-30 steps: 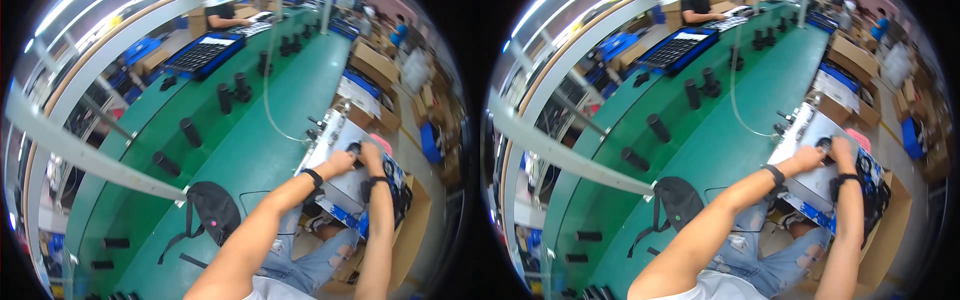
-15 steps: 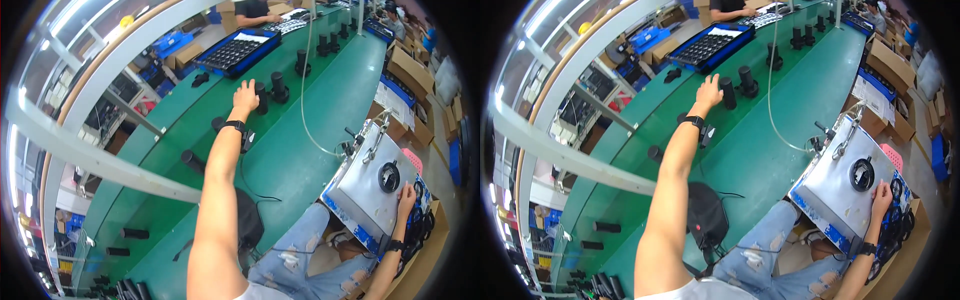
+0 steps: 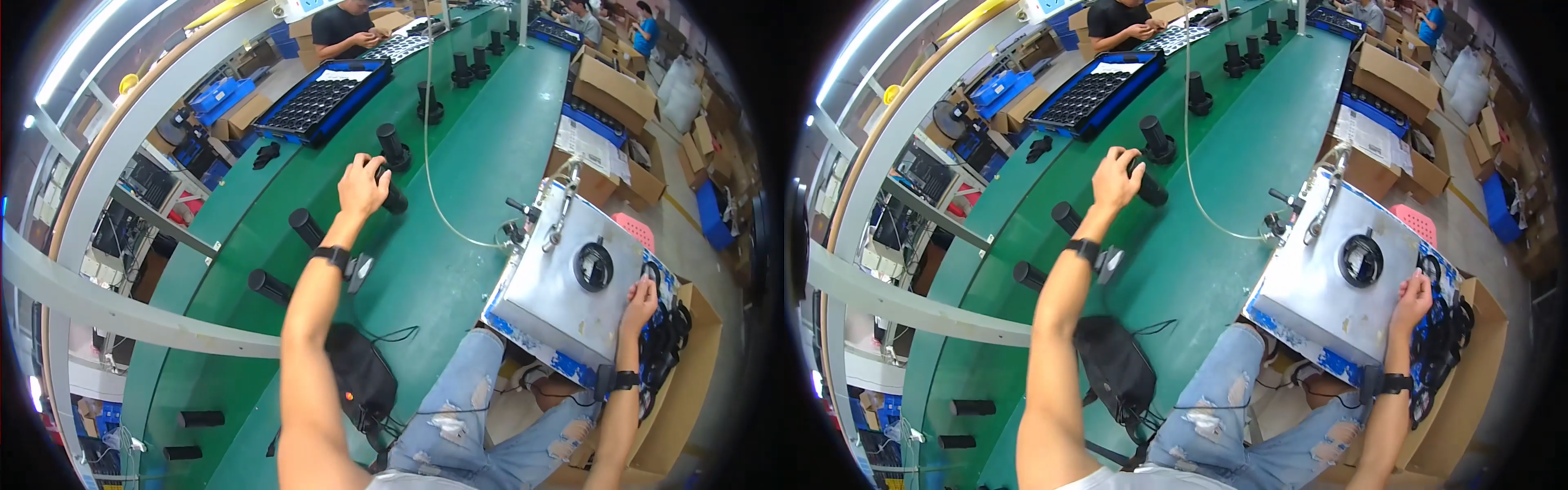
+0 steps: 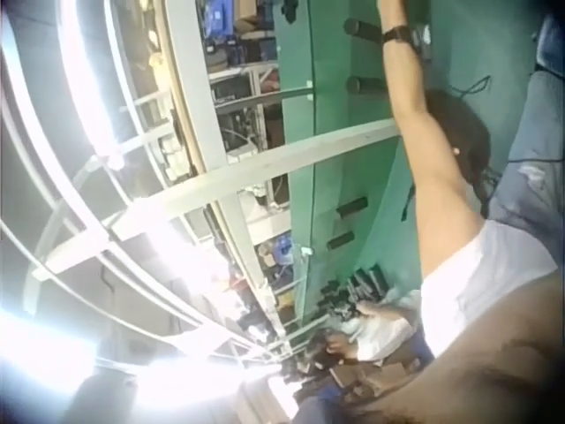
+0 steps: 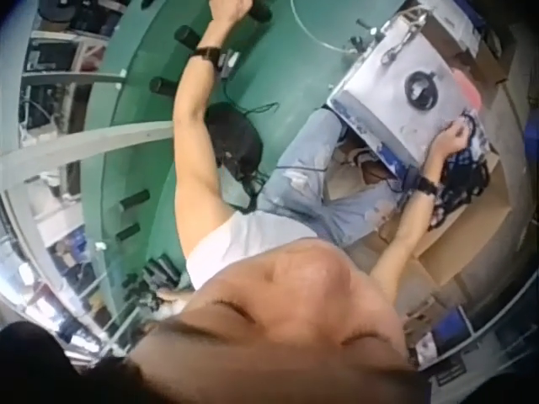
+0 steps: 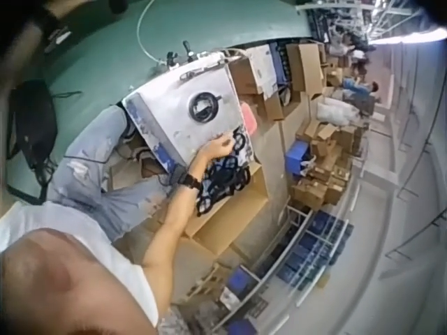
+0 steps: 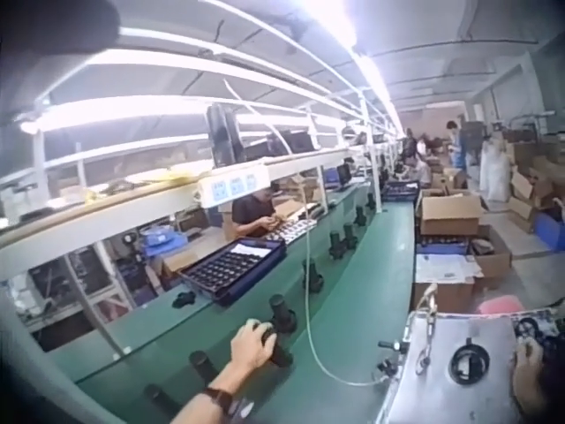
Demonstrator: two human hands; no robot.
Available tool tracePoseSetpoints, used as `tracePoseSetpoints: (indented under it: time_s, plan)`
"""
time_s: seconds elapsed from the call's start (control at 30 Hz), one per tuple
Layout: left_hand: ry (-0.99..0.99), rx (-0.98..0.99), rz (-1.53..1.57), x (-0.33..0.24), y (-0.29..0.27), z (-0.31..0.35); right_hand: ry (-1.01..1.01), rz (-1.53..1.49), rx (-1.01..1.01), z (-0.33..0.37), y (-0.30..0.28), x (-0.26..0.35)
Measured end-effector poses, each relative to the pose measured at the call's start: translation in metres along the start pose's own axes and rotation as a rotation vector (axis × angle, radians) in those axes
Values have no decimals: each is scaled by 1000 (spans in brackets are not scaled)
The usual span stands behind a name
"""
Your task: Assembling optical components using a manual press tool on an assembly line.
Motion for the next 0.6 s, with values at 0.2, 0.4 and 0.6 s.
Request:
tracePoseSetpoints:
  time_s: [0.2, 0.4, 0.6]
  plan:
    - [218, 378, 1087, -203, -102, 24, 124, -164, 541, 143, 80, 152]
    - [4, 499, 1611, -325, -82, 89, 797, -979, 995, 225, 110, 179]
    - [-385, 822, 1716, -351, -64, 225, 402, -684, 446, 165, 30, 179]
Point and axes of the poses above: each hand's wrist, its own z-axis away from the middle knuckle, its own y-axis out of the palm, x = y × z, the point moved 9 cm from there along -z, towards the middle knuckle, and after that the axes turned 8 degrees about -x, right-handed, at the moved point
